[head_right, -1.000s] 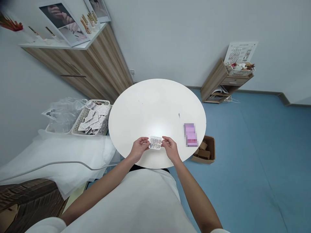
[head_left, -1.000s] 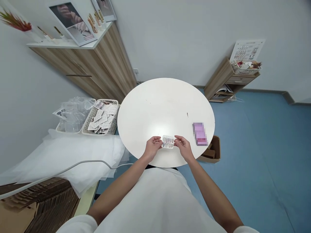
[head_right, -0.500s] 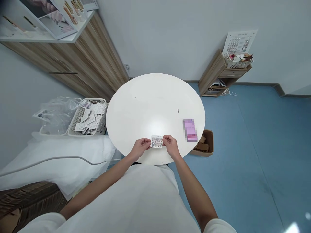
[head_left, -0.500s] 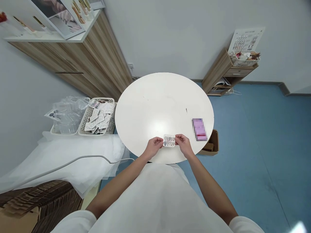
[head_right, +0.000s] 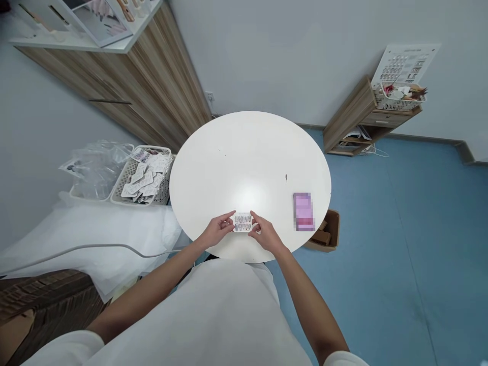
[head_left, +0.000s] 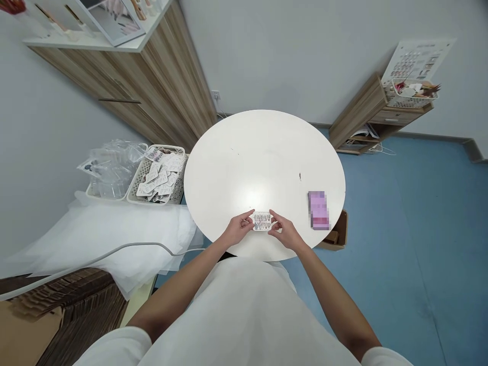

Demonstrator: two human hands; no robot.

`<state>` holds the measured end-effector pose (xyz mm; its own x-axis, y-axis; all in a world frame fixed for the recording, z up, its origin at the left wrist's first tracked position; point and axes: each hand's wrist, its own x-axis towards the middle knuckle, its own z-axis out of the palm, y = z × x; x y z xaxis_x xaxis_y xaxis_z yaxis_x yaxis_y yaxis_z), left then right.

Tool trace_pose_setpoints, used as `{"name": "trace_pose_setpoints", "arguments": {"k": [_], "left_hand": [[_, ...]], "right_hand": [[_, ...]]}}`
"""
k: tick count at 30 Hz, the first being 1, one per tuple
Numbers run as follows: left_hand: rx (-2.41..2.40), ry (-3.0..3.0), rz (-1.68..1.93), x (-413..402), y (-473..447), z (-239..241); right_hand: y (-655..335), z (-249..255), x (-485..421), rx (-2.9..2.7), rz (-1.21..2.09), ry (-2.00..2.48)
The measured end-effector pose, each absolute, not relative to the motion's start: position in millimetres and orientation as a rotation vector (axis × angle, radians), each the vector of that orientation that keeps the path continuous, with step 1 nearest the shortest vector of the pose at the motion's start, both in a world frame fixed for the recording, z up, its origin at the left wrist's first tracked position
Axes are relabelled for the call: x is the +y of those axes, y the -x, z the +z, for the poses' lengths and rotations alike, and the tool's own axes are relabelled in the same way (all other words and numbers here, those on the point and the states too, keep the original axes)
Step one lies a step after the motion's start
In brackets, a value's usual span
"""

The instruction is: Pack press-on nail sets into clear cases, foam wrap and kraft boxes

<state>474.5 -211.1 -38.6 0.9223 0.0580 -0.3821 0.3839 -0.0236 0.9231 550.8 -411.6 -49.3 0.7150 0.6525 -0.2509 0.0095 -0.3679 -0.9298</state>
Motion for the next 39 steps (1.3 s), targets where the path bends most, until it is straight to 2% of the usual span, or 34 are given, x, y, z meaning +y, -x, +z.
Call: {"name": "trace_pose_setpoints", "arguments": {"k": [7,16,29,39], "left_hand": [[0.215,-1.824,-0.186,-203.6,-480.9,-27.8],[0.190,-1.916,-0.139,-170.2,-476.7,-43.6],[0.383,-1.949,-0.096,-34.7,-457.8,-83.6],[0.365,-2.146,-0.268,21.8,-460.3,-112.6]], "right_hand": [[-562.9,-47.9,-405.7,-0.493,0.768,1.832],[-565.7,-57.6,-371.4,-0.561,0.818,1.845],[-555.7,-86.0,-210.7,-0.679,0.835,2.023],[-551.0,-117.2,-147.2,-0.744,0.856,2.216]]}}
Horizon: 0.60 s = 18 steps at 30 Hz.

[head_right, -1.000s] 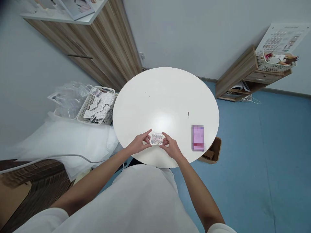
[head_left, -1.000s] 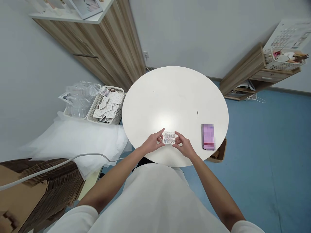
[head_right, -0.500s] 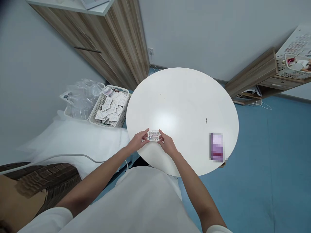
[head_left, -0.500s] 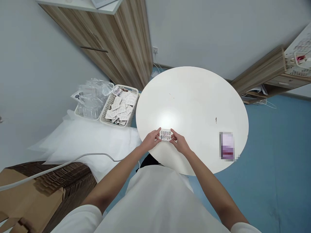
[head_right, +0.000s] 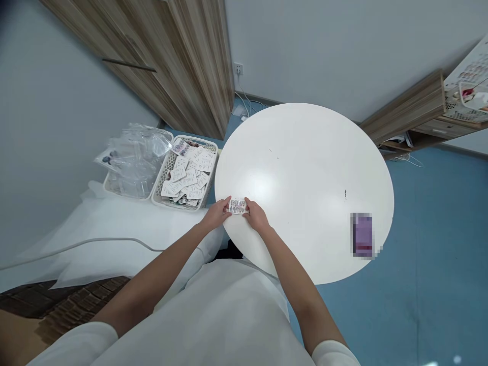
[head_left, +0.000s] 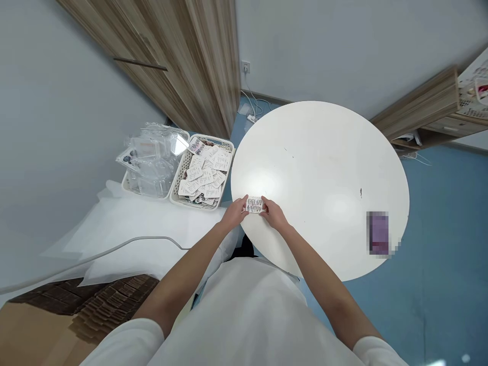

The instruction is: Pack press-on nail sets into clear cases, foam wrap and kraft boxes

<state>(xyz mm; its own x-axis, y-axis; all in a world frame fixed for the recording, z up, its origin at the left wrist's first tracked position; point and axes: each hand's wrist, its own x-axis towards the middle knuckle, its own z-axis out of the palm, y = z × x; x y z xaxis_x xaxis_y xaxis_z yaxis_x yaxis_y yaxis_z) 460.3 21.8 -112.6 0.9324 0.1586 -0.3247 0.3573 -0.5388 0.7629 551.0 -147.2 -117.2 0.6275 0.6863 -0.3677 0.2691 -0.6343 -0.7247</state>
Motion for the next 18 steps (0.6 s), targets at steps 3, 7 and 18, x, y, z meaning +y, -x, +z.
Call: {"name": "trace_pose_setpoints", "arguments": {"k": [3,7,18], "left_hand": [[0.399,-2.216,-0.313,23.8,-463.5,-115.0],[0.505,-2.226,-0.276,20.4,-465.4,-115.2],[0.801,-1.461,-0.064,-3.2,-443.1,-111.7]], "right_hand": [[-549.0,-119.3,-138.2,-0.740,0.844,2.328],[-543.7,-118.4,-133.1,-0.675,0.822,2.365],[-513.9,-102.4,-146.2,0.024,0.903,1.632]]}}
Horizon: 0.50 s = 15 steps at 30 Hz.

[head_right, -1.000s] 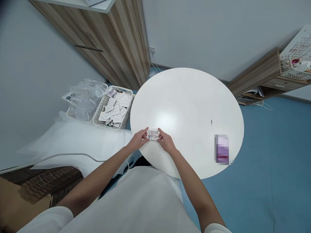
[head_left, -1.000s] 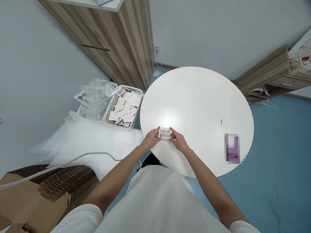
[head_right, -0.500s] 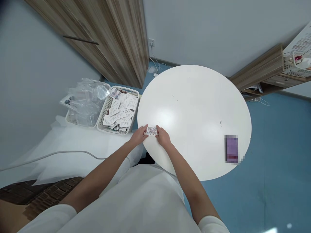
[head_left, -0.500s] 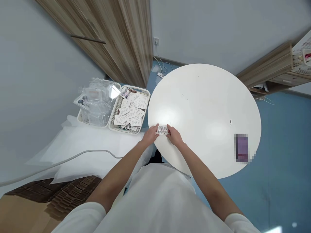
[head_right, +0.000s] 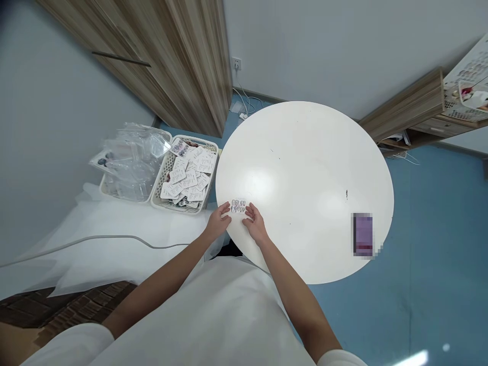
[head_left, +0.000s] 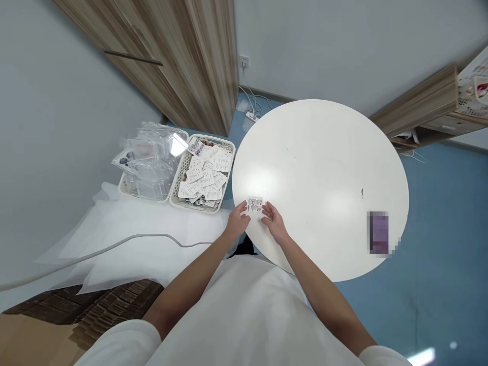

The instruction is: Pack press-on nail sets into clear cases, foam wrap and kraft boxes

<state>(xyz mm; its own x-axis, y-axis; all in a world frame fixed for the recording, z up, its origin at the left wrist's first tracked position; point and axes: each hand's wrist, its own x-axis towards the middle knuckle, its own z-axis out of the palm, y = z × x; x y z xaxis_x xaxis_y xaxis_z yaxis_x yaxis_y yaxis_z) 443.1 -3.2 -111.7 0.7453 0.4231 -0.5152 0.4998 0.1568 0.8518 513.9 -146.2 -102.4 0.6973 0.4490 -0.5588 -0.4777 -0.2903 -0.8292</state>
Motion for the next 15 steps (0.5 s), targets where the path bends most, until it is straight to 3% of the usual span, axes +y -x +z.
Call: {"name": "trace_pose_setpoints", "arguments": {"k": [15], "left_hand": [[0.744,-1.485,-0.040,13.5,-460.5,-115.4]], "right_hand": [[-522.5,-100.1,-117.7,0.024,0.883,1.653]]}}
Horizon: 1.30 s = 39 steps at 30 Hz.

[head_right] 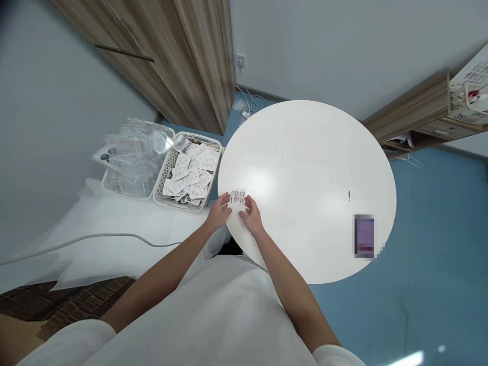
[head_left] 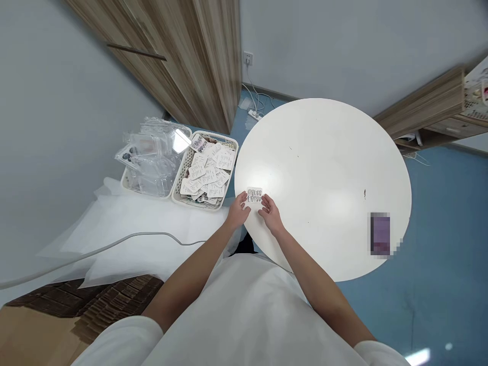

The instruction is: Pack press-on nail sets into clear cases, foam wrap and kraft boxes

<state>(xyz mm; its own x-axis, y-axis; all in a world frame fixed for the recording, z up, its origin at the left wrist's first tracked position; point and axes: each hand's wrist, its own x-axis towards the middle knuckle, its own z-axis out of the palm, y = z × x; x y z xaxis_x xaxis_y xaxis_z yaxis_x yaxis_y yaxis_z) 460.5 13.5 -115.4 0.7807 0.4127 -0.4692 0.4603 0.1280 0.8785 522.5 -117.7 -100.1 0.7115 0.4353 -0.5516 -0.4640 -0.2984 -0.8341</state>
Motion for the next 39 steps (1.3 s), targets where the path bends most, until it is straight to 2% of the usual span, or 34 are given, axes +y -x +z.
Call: {"name": "trace_pose_setpoints", "arguments": {"k": [22,31,39], "left_hand": [[0.829,-1.411,0.135,12.1,-453.8,-106.5],[0.967,-1.408,0.381,-3.6,-405.7,-84.7],[1.093,-1.433,0.475,-9.5,-354.9,-55.0]], "right_hand": [[-521.7,-88.0,-131.8,0.014,0.800,1.640],[-524.1,-73.2,-160.2,-0.148,0.898,1.610],[-505.1,-59.6,-132.0,-0.405,1.039,1.583]]}}
